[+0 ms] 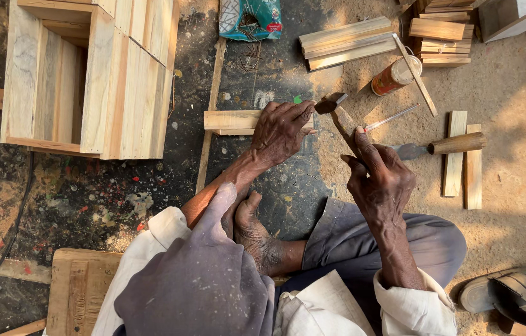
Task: The person assembles a small wooden box by nailing four pieces of wood together. They use a hammer to drive nails into the joints, forming a rectangular frame. The person works on the floor, surrounded by other wooden pieces and tools.
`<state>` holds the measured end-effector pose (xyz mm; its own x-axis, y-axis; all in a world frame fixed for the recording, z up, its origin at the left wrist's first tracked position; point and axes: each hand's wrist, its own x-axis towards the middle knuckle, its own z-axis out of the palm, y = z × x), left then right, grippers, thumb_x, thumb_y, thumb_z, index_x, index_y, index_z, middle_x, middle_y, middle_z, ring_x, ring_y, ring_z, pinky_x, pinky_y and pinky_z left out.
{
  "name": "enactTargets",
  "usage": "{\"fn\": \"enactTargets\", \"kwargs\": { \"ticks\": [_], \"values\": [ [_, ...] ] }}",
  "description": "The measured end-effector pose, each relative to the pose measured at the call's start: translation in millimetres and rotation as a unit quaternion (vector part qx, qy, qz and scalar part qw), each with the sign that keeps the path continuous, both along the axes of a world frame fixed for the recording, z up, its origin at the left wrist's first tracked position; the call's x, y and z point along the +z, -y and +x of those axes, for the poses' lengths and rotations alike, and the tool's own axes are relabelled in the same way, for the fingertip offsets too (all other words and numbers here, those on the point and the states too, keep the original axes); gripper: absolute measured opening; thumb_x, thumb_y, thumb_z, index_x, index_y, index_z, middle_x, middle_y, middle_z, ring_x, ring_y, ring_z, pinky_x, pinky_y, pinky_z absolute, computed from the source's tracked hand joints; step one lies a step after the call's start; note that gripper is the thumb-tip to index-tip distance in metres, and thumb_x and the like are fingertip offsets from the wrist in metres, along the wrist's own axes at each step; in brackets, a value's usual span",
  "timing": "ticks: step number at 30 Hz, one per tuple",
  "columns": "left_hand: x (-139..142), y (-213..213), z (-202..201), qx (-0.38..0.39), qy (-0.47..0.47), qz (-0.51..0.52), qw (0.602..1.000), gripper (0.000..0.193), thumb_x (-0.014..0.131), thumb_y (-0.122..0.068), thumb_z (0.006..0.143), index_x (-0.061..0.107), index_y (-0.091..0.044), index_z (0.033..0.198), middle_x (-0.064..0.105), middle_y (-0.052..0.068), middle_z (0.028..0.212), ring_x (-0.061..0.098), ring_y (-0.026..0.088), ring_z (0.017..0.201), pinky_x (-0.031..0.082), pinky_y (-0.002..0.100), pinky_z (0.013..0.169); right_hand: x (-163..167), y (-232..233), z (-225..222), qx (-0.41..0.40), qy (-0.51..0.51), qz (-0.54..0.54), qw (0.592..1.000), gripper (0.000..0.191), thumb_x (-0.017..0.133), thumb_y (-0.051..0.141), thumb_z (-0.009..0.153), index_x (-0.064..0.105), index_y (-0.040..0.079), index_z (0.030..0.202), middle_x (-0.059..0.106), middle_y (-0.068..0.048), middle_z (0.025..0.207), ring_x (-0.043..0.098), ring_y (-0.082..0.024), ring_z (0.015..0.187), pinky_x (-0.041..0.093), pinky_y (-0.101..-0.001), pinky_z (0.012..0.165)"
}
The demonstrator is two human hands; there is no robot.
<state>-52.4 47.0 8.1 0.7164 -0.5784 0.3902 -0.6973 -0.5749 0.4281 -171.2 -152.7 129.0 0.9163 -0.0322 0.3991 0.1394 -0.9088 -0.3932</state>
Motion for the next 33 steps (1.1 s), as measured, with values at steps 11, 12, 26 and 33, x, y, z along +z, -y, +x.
{"fn": "enactTargets", "kwargs": {
  "ticks": [11, 12, 26, 33],
  "values": [
    [16, 0, 0, 0.0, -0.028, 0.0, 1.0, 0.045, 0.069, -0.026, 0.096, 0.064, -0.004, 0.135, 0.068, 0.007, 0.132, 0.065, 0.023, 0.109, 0.044, 0.042, 0.092, -1, 0, 5, 0.024, 0.063, -0.004, 0.998, 0.046, 0.076, 0.012, 0.105, 0.063, 0.023, 0.147, 0.076, -0.009, 0.106, 0.074, -0.016, 0.084, 0.061, -0.0284, 0.07],
    [16, 0, 1, -0.003, -0.036, 0.004, 0.999, 0.046, 0.068, -0.024, 0.096, 0.064, -0.004, 0.137, 0.069, 0.006, 0.131, 0.065, 0.023, 0.106, 0.044, 0.042, 0.091, -1, 1, 5, 0.016, 0.007, -0.02, 1.0, 0.048, 0.079, 0.014, 0.099, 0.066, 0.024, 0.144, 0.077, -0.009, 0.101, 0.072, -0.016, 0.076, 0.057, -0.0299, 0.063],
    [8, -1, 3, -0.003, 0.003, -0.003, 1.0, 0.044, 0.07, -0.028, 0.097, 0.064, -0.005, 0.134, 0.068, 0.007, 0.133, 0.067, 0.025, 0.109, 0.046, 0.042, 0.091, -16, 4, 7, 0.013, 0.023, -0.046, 0.999, 0.052, 0.082, 0.02, 0.095, 0.067, 0.02, 0.145, 0.076, -0.008, 0.095, 0.064, -0.013, 0.064, 0.052, -0.0279, 0.054],
    [7, -2, 4, -0.009, -0.009, -0.008, 1.0, 0.051, 0.074, -0.03, 0.091, 0.064, -0.003, 0.133, 0.069, 0.012, 0.127, 0.067, 0.028, 0.107, 0.047, 0.044, 0.089, -13, 1, 8, -0.006, -0.018, -0.085, 0.996, 0.042, 0.083, 0.023, 0.094, 0.071, 0.03, 0.133, 0.077, -0.006, 0.09, 0.063, -0.013, 0.061, 0.046, -0.0286, 0.048]
  ]
}}
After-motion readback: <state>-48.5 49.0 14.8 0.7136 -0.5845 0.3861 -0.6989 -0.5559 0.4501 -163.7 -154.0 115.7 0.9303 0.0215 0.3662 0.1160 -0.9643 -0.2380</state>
